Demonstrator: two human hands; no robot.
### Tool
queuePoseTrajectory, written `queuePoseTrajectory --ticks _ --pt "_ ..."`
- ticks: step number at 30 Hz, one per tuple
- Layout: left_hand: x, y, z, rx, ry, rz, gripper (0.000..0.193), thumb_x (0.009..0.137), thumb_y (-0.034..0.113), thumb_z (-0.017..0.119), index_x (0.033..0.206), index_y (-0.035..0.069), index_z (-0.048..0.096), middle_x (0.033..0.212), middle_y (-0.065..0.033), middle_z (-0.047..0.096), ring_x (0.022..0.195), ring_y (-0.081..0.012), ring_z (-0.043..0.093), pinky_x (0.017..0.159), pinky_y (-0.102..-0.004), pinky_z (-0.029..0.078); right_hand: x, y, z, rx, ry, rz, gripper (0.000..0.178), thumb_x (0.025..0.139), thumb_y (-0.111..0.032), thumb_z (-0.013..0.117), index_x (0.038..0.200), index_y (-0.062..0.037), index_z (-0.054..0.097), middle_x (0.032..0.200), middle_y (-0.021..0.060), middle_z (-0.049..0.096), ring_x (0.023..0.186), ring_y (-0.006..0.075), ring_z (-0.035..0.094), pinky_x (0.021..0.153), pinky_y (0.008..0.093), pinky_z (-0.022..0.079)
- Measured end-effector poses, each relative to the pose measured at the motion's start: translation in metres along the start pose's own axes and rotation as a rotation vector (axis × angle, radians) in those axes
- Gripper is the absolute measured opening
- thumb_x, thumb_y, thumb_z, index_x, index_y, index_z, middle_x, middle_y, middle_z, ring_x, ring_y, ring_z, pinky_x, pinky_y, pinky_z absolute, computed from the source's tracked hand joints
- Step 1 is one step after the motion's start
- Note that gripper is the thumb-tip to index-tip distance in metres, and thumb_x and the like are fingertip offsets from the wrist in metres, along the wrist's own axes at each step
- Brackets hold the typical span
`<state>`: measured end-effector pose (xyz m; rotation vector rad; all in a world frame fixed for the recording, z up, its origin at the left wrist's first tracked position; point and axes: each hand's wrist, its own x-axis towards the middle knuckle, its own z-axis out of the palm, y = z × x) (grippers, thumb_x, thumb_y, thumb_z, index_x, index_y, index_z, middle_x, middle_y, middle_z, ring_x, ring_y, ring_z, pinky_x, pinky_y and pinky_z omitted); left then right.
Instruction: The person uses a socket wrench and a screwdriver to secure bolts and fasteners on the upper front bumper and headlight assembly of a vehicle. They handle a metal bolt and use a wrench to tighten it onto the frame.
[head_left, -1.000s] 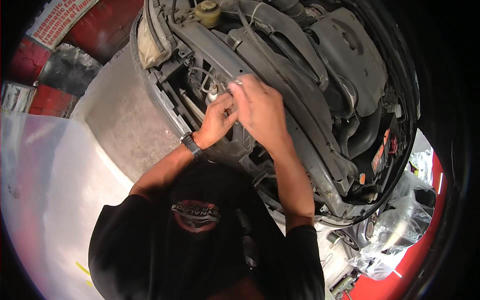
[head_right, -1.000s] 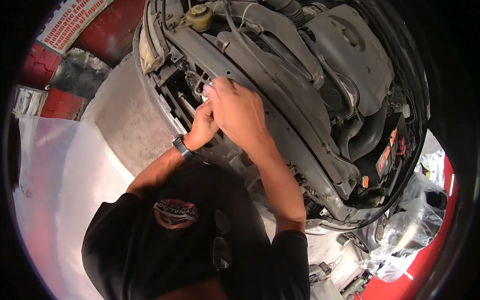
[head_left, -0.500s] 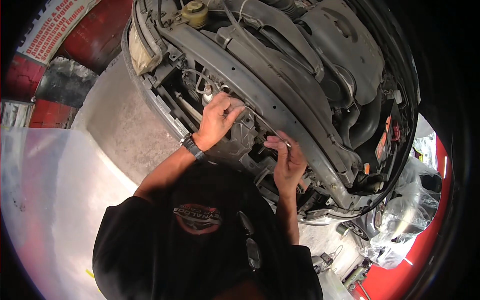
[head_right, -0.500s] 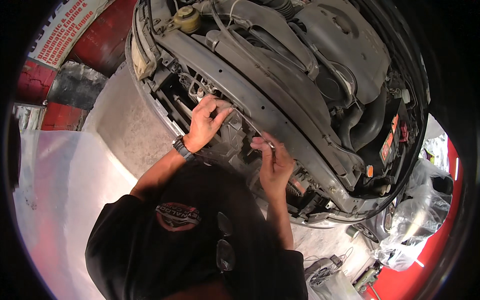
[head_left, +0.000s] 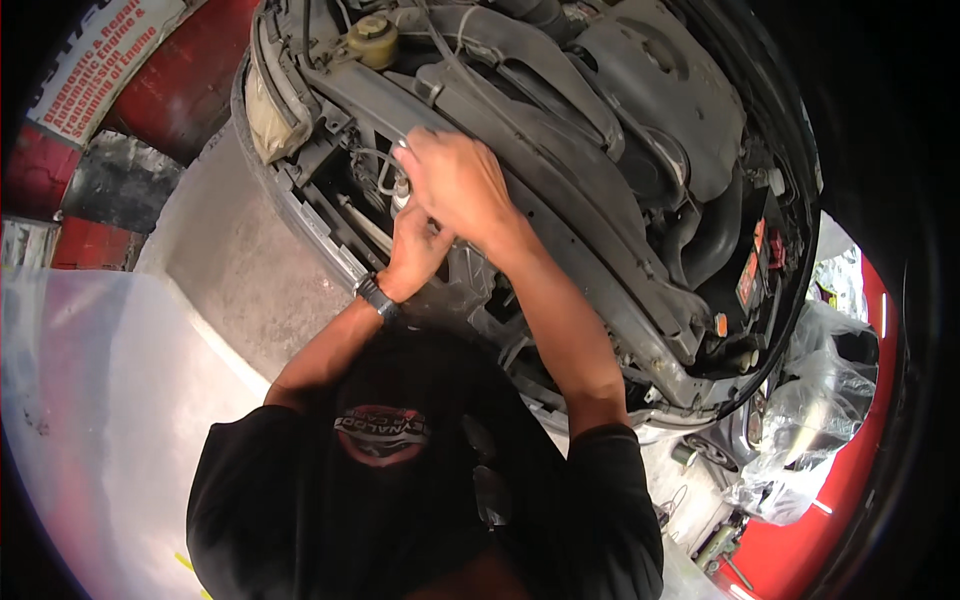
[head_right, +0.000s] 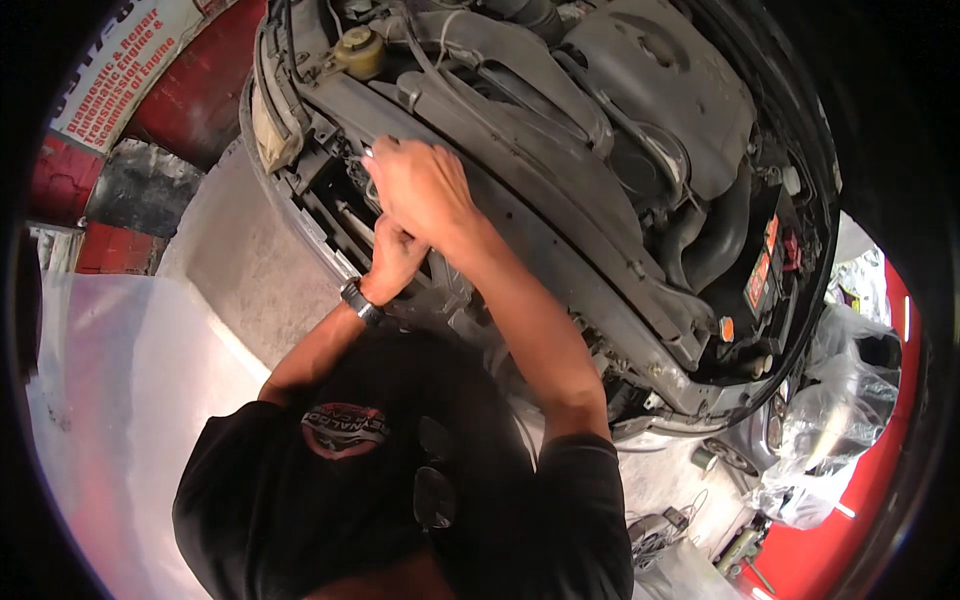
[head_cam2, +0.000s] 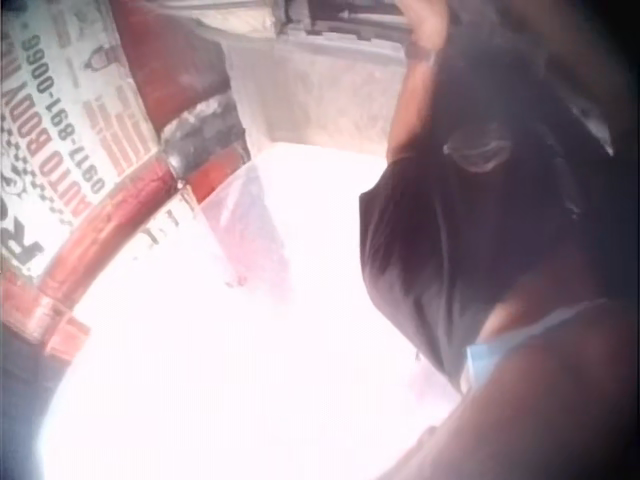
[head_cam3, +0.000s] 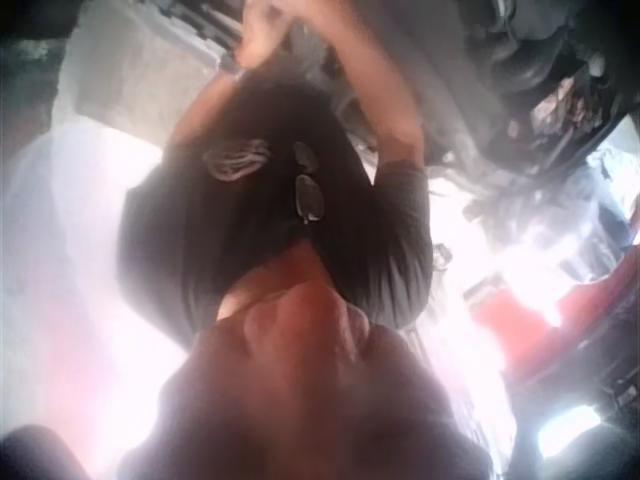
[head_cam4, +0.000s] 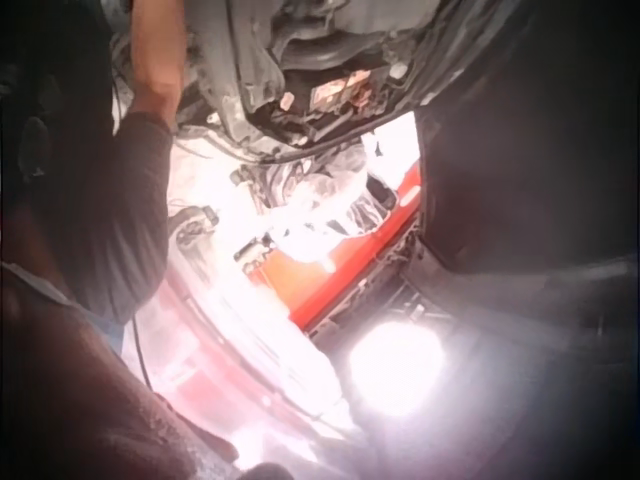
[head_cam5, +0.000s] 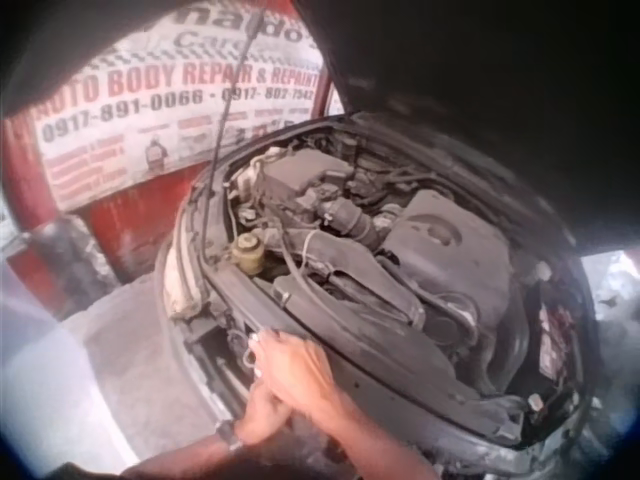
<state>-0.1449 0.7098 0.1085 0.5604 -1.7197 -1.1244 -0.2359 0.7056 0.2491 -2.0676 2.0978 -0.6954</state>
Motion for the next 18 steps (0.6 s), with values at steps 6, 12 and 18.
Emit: queuePoseTrajectory --ticks 6,12,18 --pt "0.005 0.023 -0.017 -0.050 -0.055 -0.160 0.019 0.081 0.005 0.072 0.100 0.001 0.069 0.092 -0.0089 0.061 0.072 -0.0192 0.058 0.063 -0.0272 0.048 -0.067 -0.007 -0.030 0.293 0.304 0.106 0.015 0.092 -0.014 0.058 0.097 0.0006 0.059 0.083 0.0178 0.066 0.073 0.0357 0.065 0.065 0.0410 0.052" --pt "0.010 0.026 -0.004 0.075 -0.052 -0.050 0.015 0.079 0.003 0.075 0.092 0.000 0.069 0.088 -0.0105 0.064 0.084 -0.0243 0.060 0.072 -0.0319 0.049 -0.157 0.024 -0.019 0.582 0.464 0.325 0.017 0.097 -0.008 0.054 0.108 0.0042 0.059 0.087 0.0110 0.069 0.073 0.0147 0.067 0.068 0.0276 0.053" --pt "0.009 0.022 -0.004 0.141 -0.003 0.008 0.012 0.079 0.004 0.074 0.089 0.001 0.069 0.084 -0.0098 0.063 0.080 -0.0257 0.060 0.070 -0.0335 0.050 -0.173 0.028 -0.026 0.749 0.412 0.580 0.020 0.099 -0.009 0.053 0.109 0.0063 0.060 0.089 0.0112 0.069 0.072 0.0114 0.065 0.065 0.0221 0.052"
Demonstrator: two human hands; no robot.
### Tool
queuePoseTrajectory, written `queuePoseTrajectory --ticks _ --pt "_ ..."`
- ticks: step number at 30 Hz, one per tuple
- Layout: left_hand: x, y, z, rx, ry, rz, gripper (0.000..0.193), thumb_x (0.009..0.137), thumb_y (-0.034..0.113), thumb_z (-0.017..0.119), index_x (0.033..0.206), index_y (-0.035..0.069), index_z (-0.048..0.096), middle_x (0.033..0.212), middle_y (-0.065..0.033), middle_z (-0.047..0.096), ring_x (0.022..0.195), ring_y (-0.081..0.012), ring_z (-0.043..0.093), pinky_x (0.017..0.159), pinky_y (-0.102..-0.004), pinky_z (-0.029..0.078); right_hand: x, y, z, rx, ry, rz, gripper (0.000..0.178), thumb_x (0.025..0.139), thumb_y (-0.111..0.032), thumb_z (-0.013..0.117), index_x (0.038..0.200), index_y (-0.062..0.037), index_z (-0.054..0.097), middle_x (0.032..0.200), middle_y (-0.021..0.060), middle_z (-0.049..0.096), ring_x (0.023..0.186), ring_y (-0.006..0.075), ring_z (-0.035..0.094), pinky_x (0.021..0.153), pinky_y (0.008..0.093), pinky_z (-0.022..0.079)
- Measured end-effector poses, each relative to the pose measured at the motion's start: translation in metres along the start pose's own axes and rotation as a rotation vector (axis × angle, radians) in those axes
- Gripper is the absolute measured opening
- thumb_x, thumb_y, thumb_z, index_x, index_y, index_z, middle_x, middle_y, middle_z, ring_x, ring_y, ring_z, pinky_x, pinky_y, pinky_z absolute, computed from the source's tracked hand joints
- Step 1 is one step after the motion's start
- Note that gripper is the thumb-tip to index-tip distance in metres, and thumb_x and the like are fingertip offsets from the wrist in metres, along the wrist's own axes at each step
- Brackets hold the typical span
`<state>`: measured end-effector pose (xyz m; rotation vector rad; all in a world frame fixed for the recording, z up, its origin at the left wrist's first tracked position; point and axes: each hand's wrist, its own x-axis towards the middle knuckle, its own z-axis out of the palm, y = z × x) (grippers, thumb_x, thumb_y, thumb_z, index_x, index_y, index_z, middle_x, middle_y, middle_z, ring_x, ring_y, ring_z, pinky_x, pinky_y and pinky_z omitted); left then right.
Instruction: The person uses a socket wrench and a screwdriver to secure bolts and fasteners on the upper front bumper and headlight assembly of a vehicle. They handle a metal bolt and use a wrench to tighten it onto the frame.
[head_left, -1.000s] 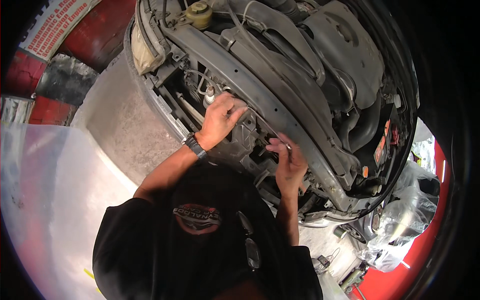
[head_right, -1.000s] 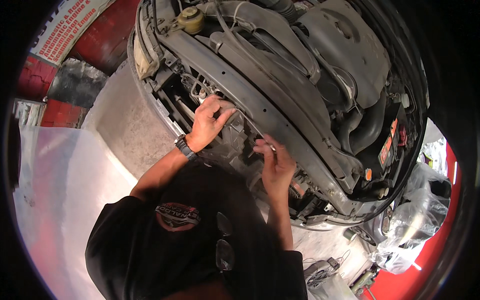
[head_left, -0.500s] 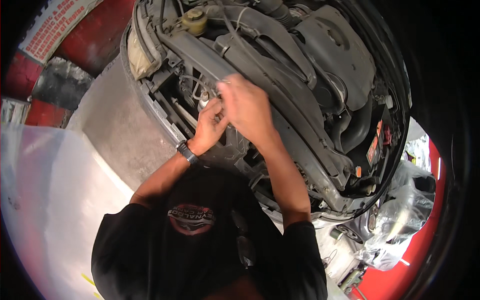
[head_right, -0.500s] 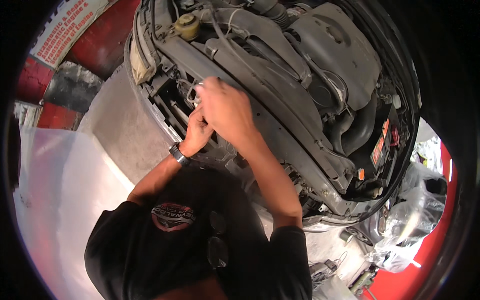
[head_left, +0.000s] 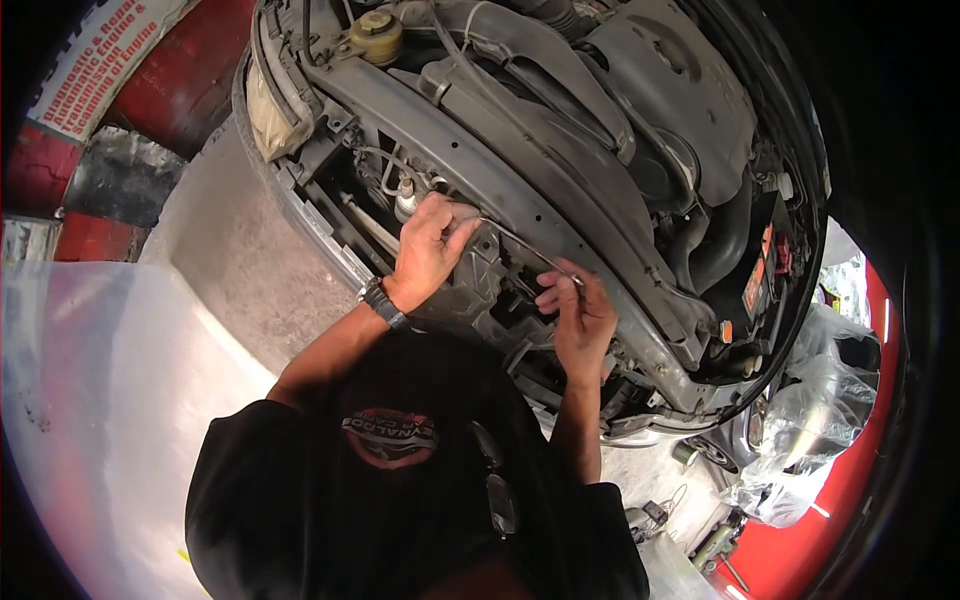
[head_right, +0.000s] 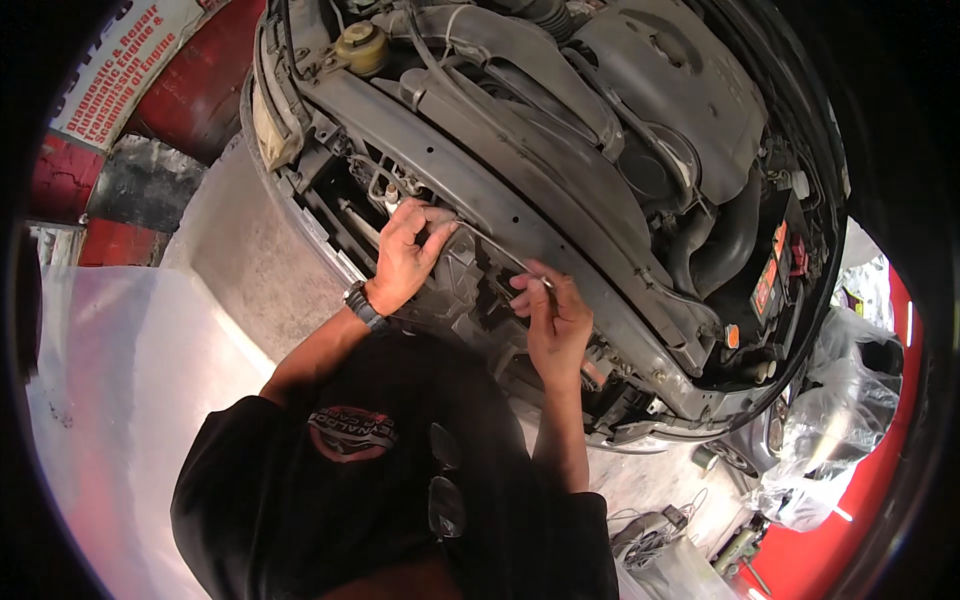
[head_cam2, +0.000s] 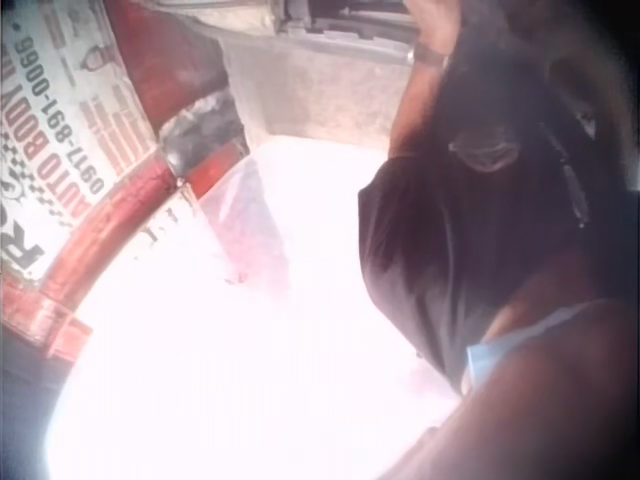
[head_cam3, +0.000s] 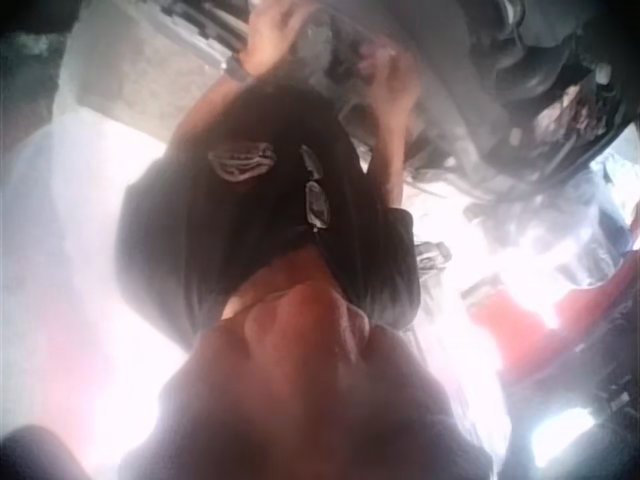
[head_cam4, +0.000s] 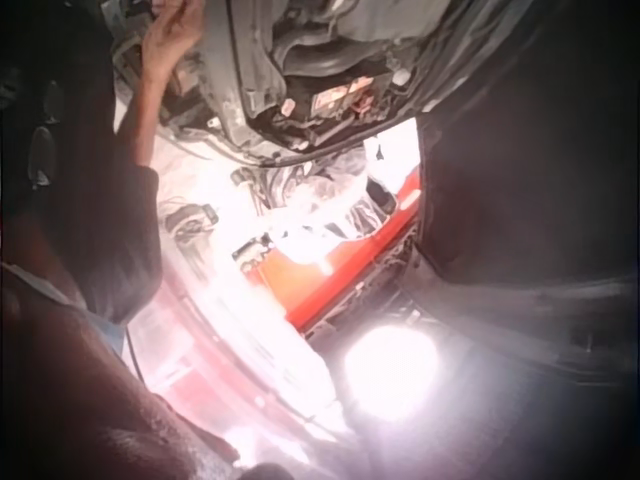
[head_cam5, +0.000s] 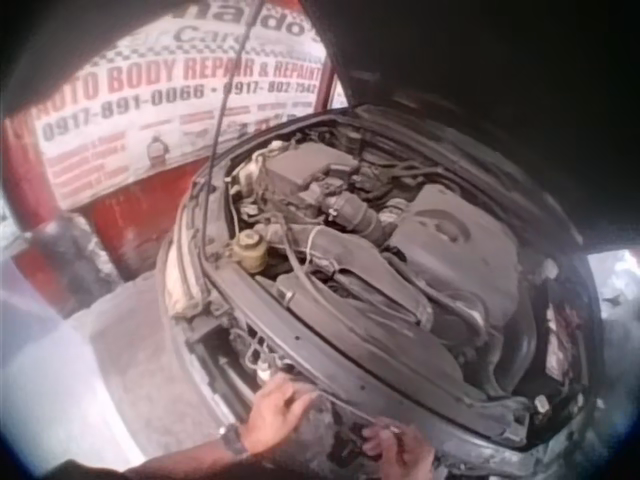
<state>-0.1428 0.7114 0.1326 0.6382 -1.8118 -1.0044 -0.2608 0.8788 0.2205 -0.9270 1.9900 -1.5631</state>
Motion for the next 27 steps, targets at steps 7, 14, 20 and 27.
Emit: queuePoseTrajectory --ticks 7,14,20,27 --pt "0.004 0.006 0.000 0.019 -0.086 -0.119 0.015 0.076 0.002 0.075 0.089 -0.001 0.068 0.087 -0.0117 0.065 0.084 -0.0268 0.060 0.073 -0.0345 0.049 0.040 -0.031 0.020 -0.160 -0.099 -0.215 0.018 0.096 -0.007 0.055 0.109 0.0025 0.063 0.087 0.0099 0.069 0.073 0.0122 0.064 0.064 0.0253 0.051" --pt "-0.015 -0.012 -0.002 -0.141 -0.118 -0.376 0.017 0.077 -0.001 0.069 0.093 -0.002 0.064 0.100 -0.0141 0.065 0.091 -0.0252 0.065 0.072 -0.0336 0.051 0.110 -0.060 0.133 -0.789 -0.541 -0.573 0.024 0.092 -0.025 0.057 0.084 -0.0024 0.058 0.083 0.0176 0.065 0.078 0.0374 0.064 0.065 0.0457 0.049" --pt "-0.009 0.000 -0.005 -0.190 0.027 -0.127 0.018 0.083 0.002 0.070 0.100 0.000 0.065 0.086 -0.0071 0.055 0.064 -0.0138 0.052 0.059 -0.0253 0.044 0.060 -0.059 0.073 -0.357 -0.249 -0.607 0.011 0.092 -0.010 0.058 0.095 -0.0007 0.062 0.082 0.0153 0.066 0.074 0.0301 0.066 0.068 0.0351 0.052" --pt "-0.003 0.007 0.003 -0.116 -0.025 -0.122 0.016 0.079 0.001 0.074 0.094 0.001 0.068 0.085 -0.0093 0.060 0.078 -0.0211 0.057 0.068 -0.0294 0.046 0.006 0.000 0.013 -0.055 -0.029 -0.192 0.022 0.100 -0.009 0.049 0.111 0.0075 0.058 0.085 0.0122 0.068 0.079 0.0155 0.066 0.071 0.0280 0.054"
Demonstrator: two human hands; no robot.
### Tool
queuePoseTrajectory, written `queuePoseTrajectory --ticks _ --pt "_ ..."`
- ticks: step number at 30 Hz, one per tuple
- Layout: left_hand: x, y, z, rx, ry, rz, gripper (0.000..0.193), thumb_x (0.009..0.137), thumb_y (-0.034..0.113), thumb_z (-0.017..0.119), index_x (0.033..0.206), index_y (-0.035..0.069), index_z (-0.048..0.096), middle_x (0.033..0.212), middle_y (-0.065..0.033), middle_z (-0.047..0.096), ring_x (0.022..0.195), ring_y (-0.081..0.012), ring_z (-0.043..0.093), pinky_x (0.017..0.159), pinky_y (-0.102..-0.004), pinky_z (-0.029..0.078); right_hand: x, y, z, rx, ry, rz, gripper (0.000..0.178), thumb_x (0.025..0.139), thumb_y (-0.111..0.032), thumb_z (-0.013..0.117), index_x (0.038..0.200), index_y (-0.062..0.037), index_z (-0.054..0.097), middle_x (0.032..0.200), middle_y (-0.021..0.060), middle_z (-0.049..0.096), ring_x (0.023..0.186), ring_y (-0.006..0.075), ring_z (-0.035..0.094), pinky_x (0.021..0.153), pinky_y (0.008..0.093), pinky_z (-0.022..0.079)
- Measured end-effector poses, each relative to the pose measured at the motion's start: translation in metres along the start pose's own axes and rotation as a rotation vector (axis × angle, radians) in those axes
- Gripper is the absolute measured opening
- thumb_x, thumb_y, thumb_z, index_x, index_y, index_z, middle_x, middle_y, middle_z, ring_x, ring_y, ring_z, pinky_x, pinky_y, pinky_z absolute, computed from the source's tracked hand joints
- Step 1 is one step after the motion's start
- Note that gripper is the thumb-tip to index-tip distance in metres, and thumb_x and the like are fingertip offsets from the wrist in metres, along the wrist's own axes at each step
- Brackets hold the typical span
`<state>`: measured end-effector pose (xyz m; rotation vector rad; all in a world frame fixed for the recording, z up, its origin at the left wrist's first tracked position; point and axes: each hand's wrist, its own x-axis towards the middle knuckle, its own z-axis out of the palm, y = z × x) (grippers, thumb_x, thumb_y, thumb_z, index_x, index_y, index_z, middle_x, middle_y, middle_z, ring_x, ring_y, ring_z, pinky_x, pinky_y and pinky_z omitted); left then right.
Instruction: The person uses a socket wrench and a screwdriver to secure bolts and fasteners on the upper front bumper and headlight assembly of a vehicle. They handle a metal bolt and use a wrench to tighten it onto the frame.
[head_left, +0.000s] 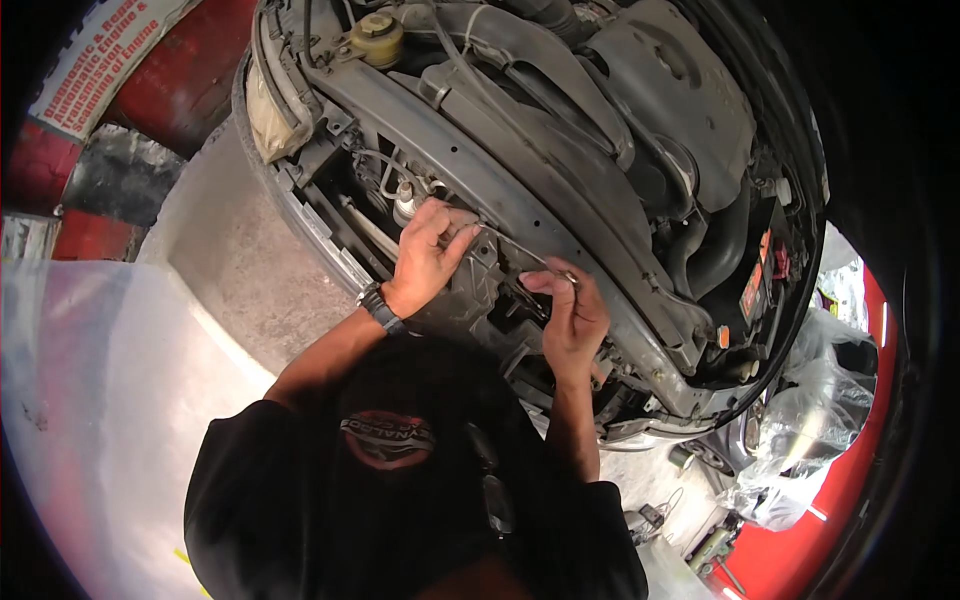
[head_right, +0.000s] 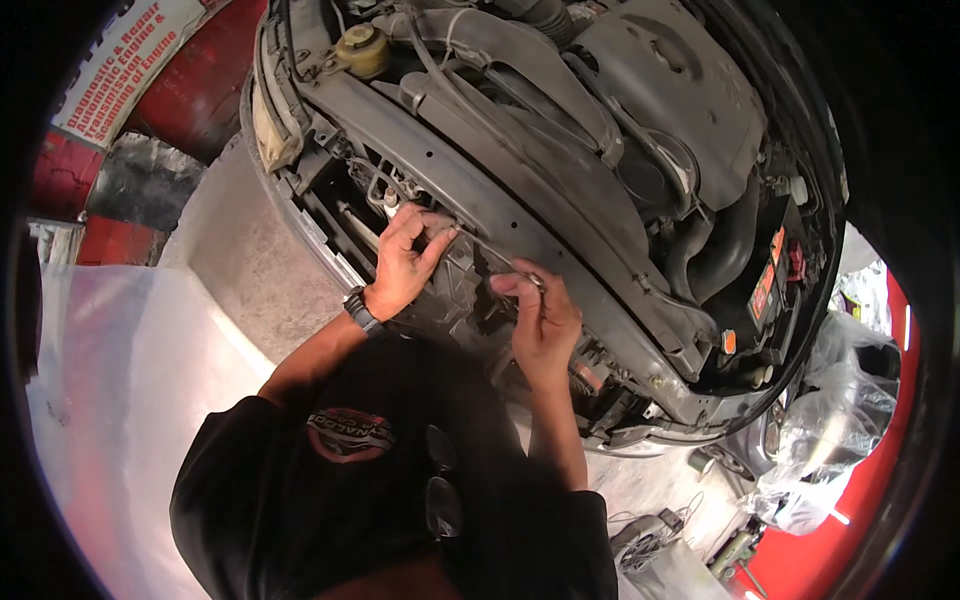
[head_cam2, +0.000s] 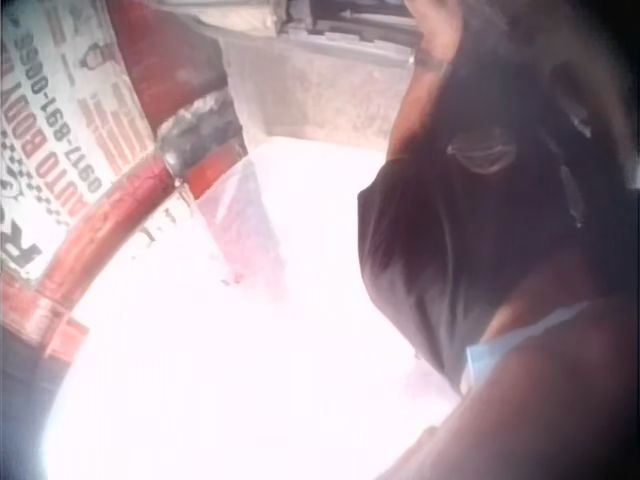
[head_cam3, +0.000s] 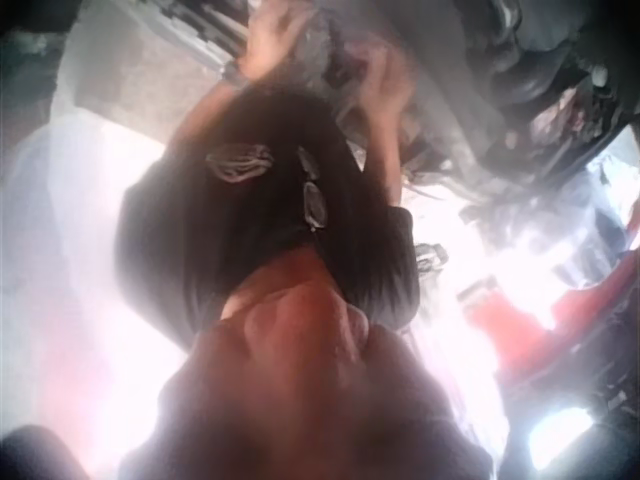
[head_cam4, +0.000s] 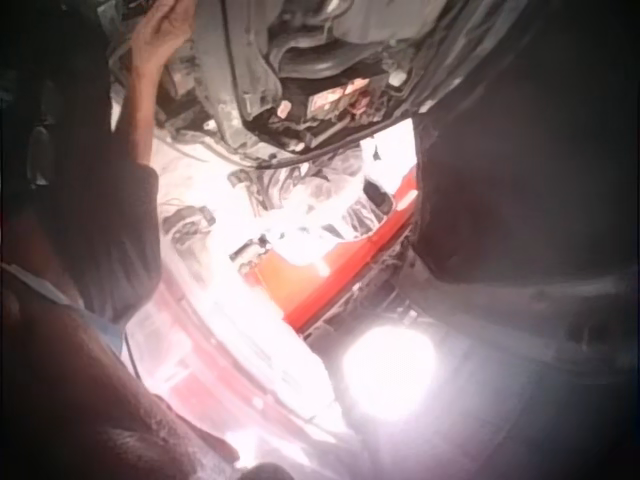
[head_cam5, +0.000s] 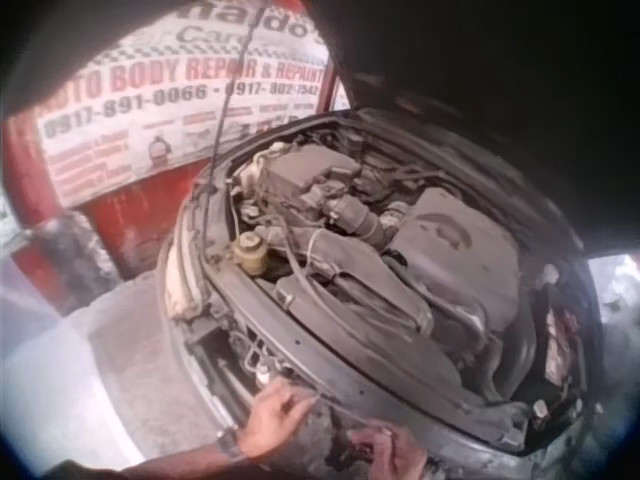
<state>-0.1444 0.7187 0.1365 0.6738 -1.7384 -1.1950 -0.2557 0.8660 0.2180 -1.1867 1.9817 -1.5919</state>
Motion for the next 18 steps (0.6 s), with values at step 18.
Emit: queuePoseTrajectory --ticks 18 --pt "-0.005 -0.014 -0.001 0.042 -0.018 -0.034 0.023 0.079 -0.001 0.069 0.101 -0.003 0.064 0.098 -0.0100 0.065 0.095 -0.0219 0.065 0.069 -0.0290 0.052 0.113 -0.035 0.106 -0.554 -0.460 -0.460 0.024 0.093 -0.022 0.057 0.081 -0.0010 0.054 0.077 0.0173 0.061 0.070 0.0400 0.059 0.063 0.0457 0.048"
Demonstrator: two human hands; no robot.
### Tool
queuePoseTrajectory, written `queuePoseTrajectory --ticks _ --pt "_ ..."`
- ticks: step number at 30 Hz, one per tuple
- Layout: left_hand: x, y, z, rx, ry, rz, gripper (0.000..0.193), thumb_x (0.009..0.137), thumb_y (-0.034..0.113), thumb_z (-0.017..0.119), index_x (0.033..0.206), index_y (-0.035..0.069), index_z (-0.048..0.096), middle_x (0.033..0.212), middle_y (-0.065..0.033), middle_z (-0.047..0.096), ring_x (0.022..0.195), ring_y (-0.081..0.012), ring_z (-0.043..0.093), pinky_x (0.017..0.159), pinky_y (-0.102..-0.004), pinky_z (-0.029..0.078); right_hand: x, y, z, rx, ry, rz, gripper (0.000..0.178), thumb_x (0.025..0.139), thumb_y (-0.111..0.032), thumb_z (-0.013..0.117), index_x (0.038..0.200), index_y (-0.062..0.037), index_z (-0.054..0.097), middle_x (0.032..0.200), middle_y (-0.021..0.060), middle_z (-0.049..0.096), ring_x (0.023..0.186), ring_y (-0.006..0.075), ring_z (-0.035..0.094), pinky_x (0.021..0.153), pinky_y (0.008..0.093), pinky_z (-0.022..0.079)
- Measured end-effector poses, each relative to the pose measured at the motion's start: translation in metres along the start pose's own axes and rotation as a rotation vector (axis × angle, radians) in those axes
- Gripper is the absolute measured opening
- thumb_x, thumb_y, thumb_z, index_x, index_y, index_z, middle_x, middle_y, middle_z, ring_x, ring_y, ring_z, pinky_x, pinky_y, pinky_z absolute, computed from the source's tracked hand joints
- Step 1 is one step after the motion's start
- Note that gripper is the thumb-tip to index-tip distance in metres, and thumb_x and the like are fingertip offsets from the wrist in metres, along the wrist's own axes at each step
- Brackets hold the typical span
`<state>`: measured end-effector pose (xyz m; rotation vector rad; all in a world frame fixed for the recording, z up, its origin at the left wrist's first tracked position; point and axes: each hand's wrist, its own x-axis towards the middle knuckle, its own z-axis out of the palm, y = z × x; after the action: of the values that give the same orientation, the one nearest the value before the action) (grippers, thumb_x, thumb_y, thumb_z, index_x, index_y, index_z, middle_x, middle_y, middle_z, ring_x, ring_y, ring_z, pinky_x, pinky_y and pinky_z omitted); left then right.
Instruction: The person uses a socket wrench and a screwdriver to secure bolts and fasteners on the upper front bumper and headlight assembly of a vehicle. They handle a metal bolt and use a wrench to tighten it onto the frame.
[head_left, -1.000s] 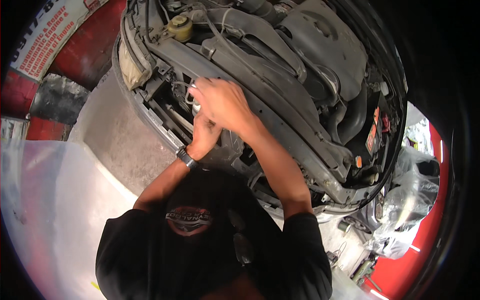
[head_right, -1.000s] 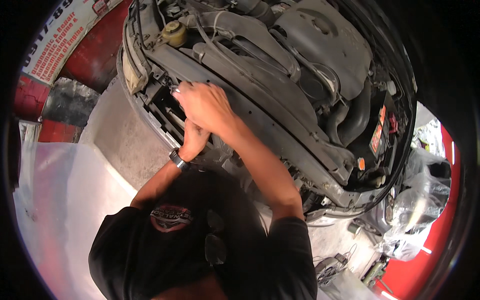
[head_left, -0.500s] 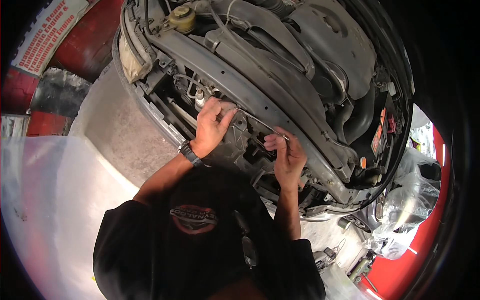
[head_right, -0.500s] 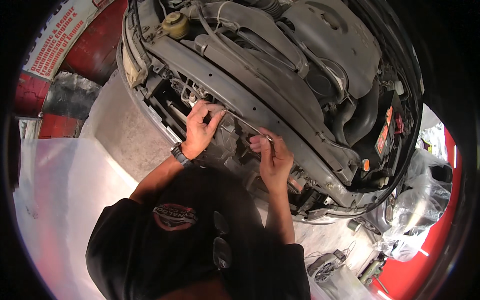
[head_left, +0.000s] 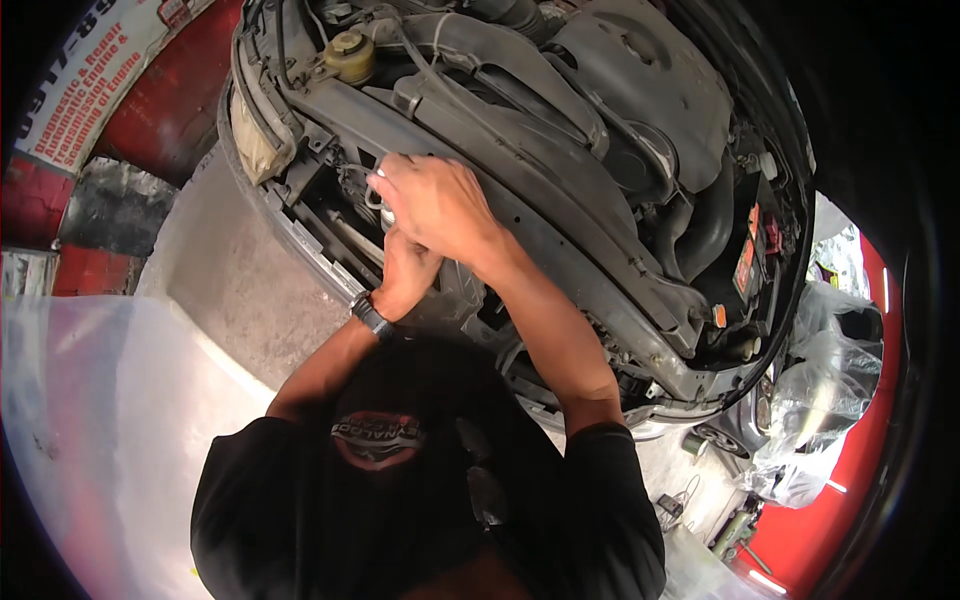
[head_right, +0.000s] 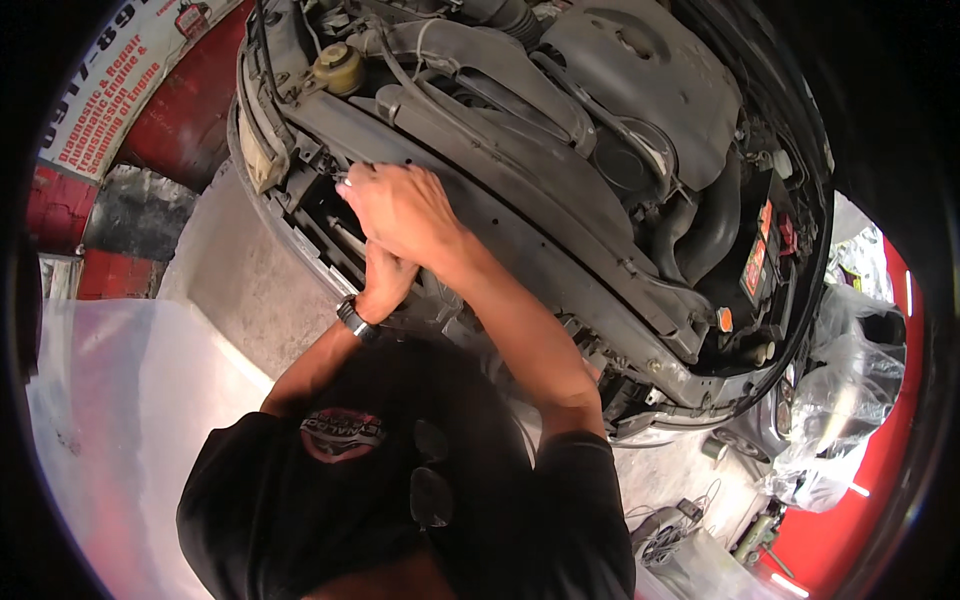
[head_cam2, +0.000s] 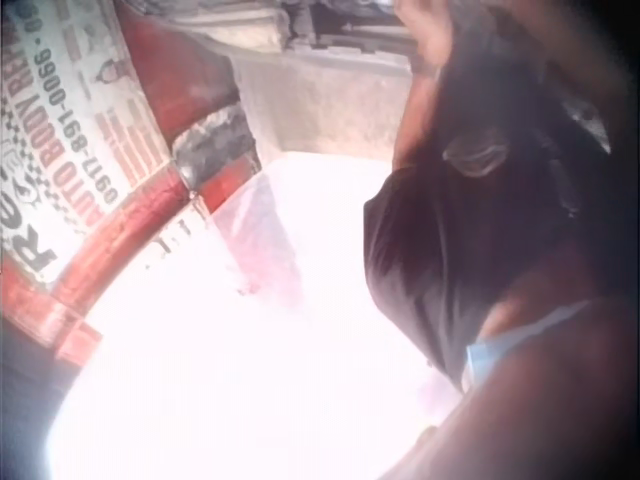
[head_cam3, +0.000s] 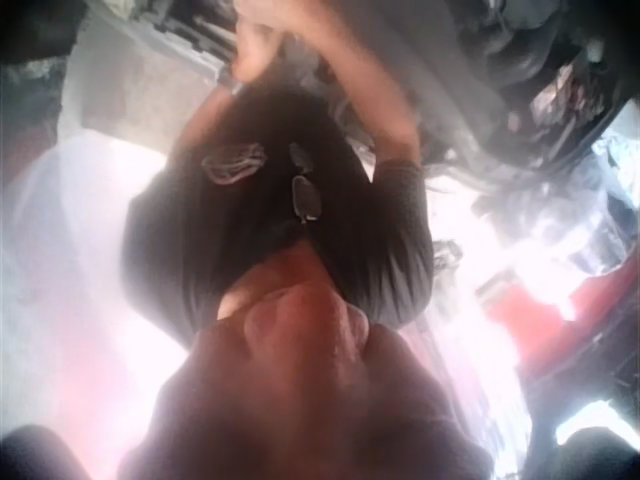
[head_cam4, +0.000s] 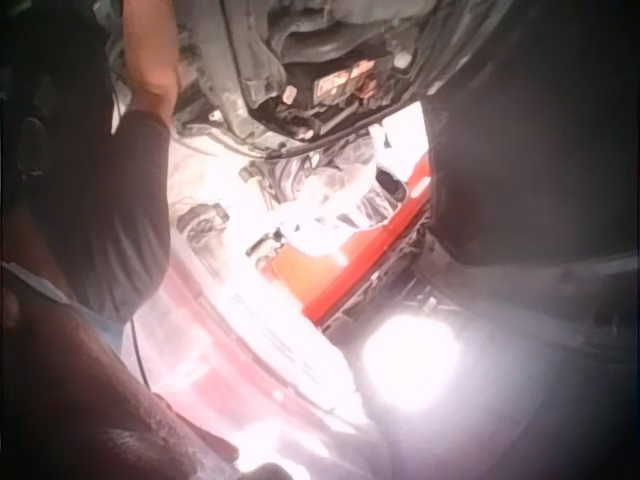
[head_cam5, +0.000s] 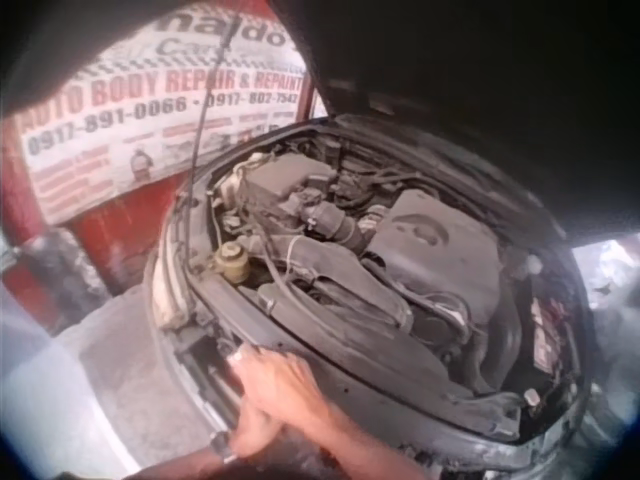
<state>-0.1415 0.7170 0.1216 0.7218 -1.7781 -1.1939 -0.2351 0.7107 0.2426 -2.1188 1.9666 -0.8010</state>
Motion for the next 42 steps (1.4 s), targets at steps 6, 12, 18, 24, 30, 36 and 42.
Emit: queuePoseTrajectory --ticks 6,12,18,24,30,36,42 --pt "0.004 0.008 -0.005 -0.096 0.001 0.039 0.020 0.081 0.002 0.071 0.100 0.000 0.066 0.096 -0.0091 0.061 0.080 -0.0184 0.061 0.066 -0.0284 0.050 -0.055 0.001 -0.027 0.179 0.166 0.066 0.011 0.090 -0.011 0.060 0.093 -0.0011 0.059 0.078 0.0166 0.062 0.070 0.0360 0.062 0.062 0.0406 0.049" --pt "0.009 0.002 -0.006 -0.058 -0.031 0.096 0.019 0.081 0.004 0.072 0.098 0.001 0.068 0.090 -0.0077 0.058 0.075 -0.0173 0.056 0.065 -0.0275 0.047 -0.075 -0.003 -0.027 0.277 0.236 0.083 0.010 0.090 -0.005 0.060 0.099 -0.0004 0.060 0.081 0.0163 0.062 0.069 0.0339 0.061 0.062 0.0371 0.050" --pt "0.006 -0.004 -0.001 -0.063 -0.033 0.008 0.018 0.082 0.002 0.070 0.099 -0.002 0.066 0.098 -0.0091 0.061 0.084 -0.0166 0.061 0.069 -0.0280 0.049 -0.024 0.008 -0.014 0.011 0.079 0.180 0.019 0.093 -0.019 0.057 0.089 -0.0012 0.058 0.083 0.0185 0.064 0.077 0.0391 0.062 0.065 0.0451 0.049" --pt "-0.008 -0.023 -0.001 -0.216 -0.072 -0.208 0.018 0.083 0.002 0.068 0.100 -0.004 0.065 0.105 -0.0116 0.063 0.089 -0.0166 0.063 0.073 -0.0280 0.051 0.004 0.010 0.010 -0.098 -0.142 0.041 0.028 0.096 -0.026 0.051 0.085 -0.0012 0.057 0.076 0.0179 0.063 0.074 0.0400 0.061 0.065 0.0489 0.049" --pt "-0.007 -0.009 -0.013 -0.145 0.022 -0.056 0.014 0.084 0.005 0.070 0.097 0.000 0.066 0.092 -0.0066 0.060 0.076 -0.0136 0.059 0.066 -0.0254 0.047 -0.029 -0.009 -0.023 -0.024 -0.073 0.026 0.025 0.095 -0.024 0.054 0.087 -0.0003 0.058 0.076 0.0183 0.062 0.071 0.0387 0.062 0.062 0.0452 0.049" --pt "0.004 0.012 -0.005 -0.080 0.001 -0.029 0.012 0.082 0.001 0.072 0.092 0.001 0.067 0.082 -0.0042 0.055 0.068 -0.0116 0.053 0.060 -0.0243 0.044 -0.120 0.024 -0.033 0.590 0.227 0.410 0.023 0.099 -0.010 0.050 0.111 0.0075 0.059 0.084 0.0112 0.067 0.081 0.0168 0.068 0.073 0.0289 0.055" --pt "0.016 0.016 0.001 0.056 0.108 0.135 0.010 0.079 0.002 0.074 0.086 0.001 0.067 0.074 -0.0089 0.055 0.066 -0.0233 0.053 0.061 -0.0323 0.045 -0.140 0.018 -0.022 0.815 0.419 0.552 0.028 0.101 -0.013 0.048 0.111 0.0098 0.060 0.097 0.0143 0.068 0.091 0.0194 0.068 0.083 0.0293 0.056"
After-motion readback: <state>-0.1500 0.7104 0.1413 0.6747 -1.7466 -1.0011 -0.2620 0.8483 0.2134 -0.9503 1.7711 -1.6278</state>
